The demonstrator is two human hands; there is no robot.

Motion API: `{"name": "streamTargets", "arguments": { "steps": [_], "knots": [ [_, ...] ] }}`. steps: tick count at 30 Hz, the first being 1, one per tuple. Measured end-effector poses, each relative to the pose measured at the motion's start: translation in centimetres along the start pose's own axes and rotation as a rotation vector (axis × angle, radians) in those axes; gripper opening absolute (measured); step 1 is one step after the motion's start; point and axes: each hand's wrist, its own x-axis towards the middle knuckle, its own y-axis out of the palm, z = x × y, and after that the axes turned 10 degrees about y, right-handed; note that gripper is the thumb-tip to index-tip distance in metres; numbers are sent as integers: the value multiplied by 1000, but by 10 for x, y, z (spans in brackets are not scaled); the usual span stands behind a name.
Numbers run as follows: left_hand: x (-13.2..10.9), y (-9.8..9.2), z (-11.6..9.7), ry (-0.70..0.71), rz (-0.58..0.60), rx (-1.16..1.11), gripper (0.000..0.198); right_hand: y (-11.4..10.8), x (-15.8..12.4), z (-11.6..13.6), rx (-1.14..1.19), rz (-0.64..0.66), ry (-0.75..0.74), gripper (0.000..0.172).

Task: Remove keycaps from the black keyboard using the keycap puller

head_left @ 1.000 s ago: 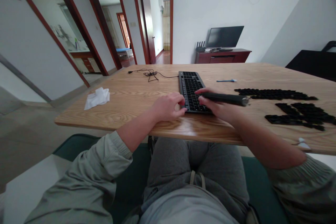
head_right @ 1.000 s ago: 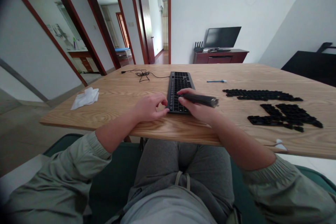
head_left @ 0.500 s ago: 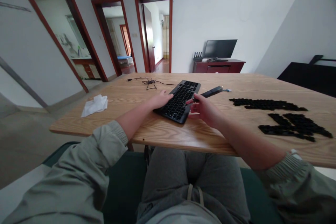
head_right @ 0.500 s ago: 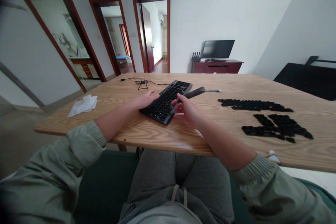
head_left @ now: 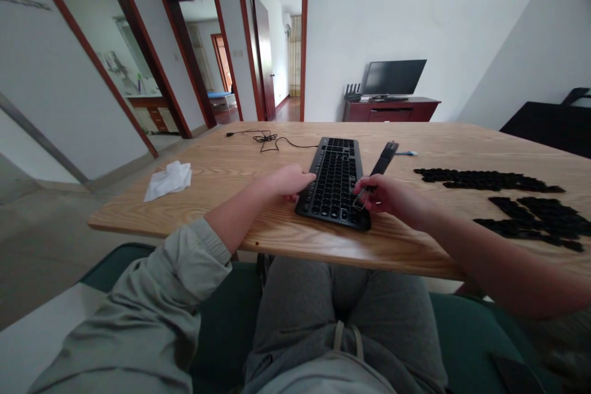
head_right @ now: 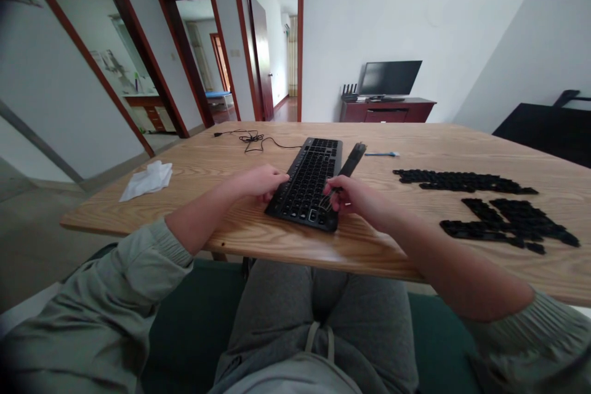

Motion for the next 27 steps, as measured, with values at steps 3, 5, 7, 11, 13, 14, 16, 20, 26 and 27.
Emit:
{"name": "streamTargets", "arguments": {
  "steps": [3,5,7,11,13,14,16,20,26,27],
  "knots": [
    [-3,0,-14,43,69,15,39,-16,-6,6,-171,0,27,26],
    [-3,-6,-22,65,147,46,39,-20,-9,11,-292,-4,10,23],
    [-1,-12,-27,130,181,84,38,-23,-11,14,-341,-10,-26,18],
    [8,-15,-22,163,93,75,41,-28,-12,17,-264,-49,-37,15],
    [14,-11,-14,101,56,29,44,-29,-10,17,-193,-70,-3,15],
    [17,-9,-10,79,51,15,45,-29,-9,17,-137,-70,17,15],
    [24,-8,-2,47,45,31,46,-23,-3,15,18,-36,49,16],
    [44,-20,6,9,-39,296,52,8,15,11,234,87,14,16],
    [93,-32,5,-98,-67,521,70,66,35,14,278,229,-167,9],
    [103,-30,5,-97,-78,508,77,70,35,14,289,267,-192,8]
  ]
}}
